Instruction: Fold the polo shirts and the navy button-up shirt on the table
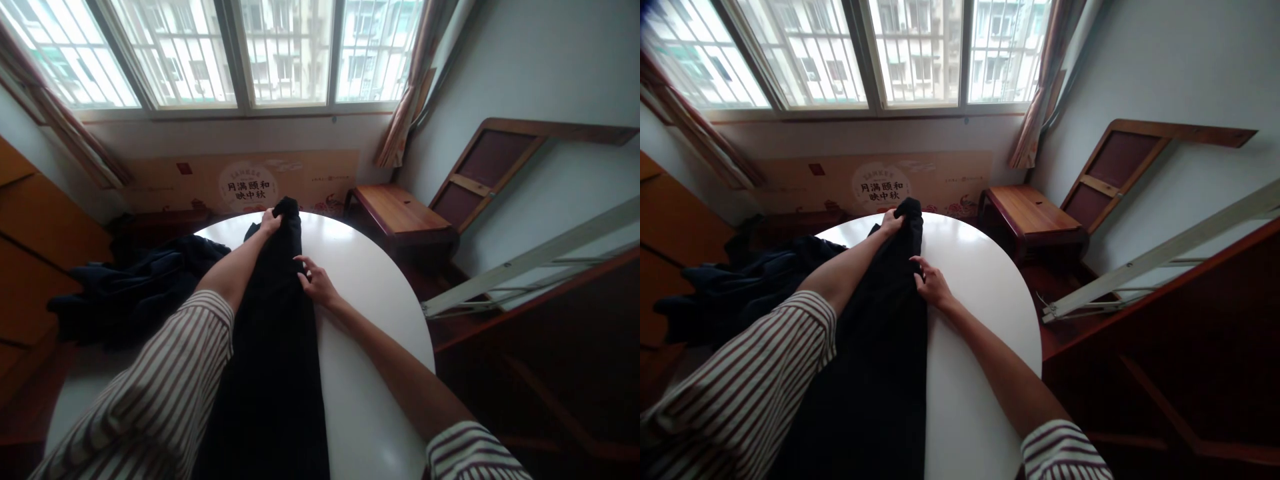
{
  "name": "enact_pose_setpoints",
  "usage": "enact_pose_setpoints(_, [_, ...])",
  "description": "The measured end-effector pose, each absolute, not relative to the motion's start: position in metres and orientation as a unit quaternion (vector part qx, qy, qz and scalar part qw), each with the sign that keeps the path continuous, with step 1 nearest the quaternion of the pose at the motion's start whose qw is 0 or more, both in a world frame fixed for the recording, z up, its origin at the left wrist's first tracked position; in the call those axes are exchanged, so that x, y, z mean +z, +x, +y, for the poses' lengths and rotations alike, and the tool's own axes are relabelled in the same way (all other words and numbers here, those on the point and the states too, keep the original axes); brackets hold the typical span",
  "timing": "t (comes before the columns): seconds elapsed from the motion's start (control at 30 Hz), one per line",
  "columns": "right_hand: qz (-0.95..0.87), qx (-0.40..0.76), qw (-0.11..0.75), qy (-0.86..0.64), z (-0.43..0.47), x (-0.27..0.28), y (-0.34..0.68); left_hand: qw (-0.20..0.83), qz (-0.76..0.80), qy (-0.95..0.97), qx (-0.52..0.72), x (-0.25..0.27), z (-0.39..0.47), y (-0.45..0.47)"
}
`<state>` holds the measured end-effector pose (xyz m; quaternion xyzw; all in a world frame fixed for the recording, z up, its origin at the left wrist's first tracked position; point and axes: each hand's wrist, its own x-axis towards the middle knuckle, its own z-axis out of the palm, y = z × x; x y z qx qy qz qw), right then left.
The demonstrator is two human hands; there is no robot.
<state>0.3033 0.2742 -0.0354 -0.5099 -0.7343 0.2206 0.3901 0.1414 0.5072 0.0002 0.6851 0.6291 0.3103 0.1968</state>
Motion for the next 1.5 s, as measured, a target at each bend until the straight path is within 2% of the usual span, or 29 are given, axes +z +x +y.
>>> enact_pose_setpoints(0.13, [-0.663,0.220,0.450,-0.556,0.289,-0.038,0.323,0.184,0.621,0.690,0.325,0.001,0.503,0.153])
enact_pose_setpoints(0.27, [-0.653,0.221,0.424,-0.588,0.287,-0.030,0.331,0.175,0.598,0.720,0.307,0.005,0.470,0.138])
enact_pose_setpoints(0.37, [-0.685,0.217,0.329,-0.613,0.274,-0.011,0.331,0.161,0.578,0.746,0.289,0.009,0.418,0.108])
enact_pose_setpoints(0.53, [-0.708,0.339,0.077,-0.614,0.214,0.031,0.329,0.087,0.522,0.816,0.231,0.010,0.272,0.037])
enact_pose_setpoints(0.6, [-0.756,0.284,0.026,-0.589,0.172,0.039,0.328,0.064,0.510,0.829,0.219,0.010,0.204,0.014])
enact_pose_setpoints(0.67, [-0.816,0.183,0.036,-0.547,0.125,0.040,0.330,0.084,0.502,0.837,0.200,0.008,0.138,-0.002])
enact_pose_setpoints(0.77, [-0.887,0.141,0.056,-0.437,0.061,0.029,0.339,0.084,0.429,0.880,0.185,0.002,0.061,-0.017])
enact_pose_setpoints(0.87, [-0.921,0.083,0.109,-0.365,0.024,0.012,0.349,0.047,0.375,0.911,0.168,-0.001,0.022,-0.029])
enact_pose_setpoints(1.0, [-0.927,0.034,0.174,-0.331,0.010,-0.006,0.353,0.023,0.329,0.937,0.120,0.001,0.022,-0.041])
enact_pose_setpoints(1.17, [-0.924,0.024,0.228,-0.306,0.006,-0.012,0.350,-0.066,0.292,0.946,0.121,-0.002,0.042,-0.046])
enact_pose_setpoints(1.37, [-0.920,0.015,0.236,-0.313,0.001,-0.008,0.353,-0.094,0.266,0.937,0.205,0.003,0.035,-0.039])
enact_pose_setpoints(1.5, [-0.920,-0.015,0.223,-0.321,-0.001,-0.011,0.354,-0.107,0.239,0.943,0.205,0.002,0.027,-0.032])
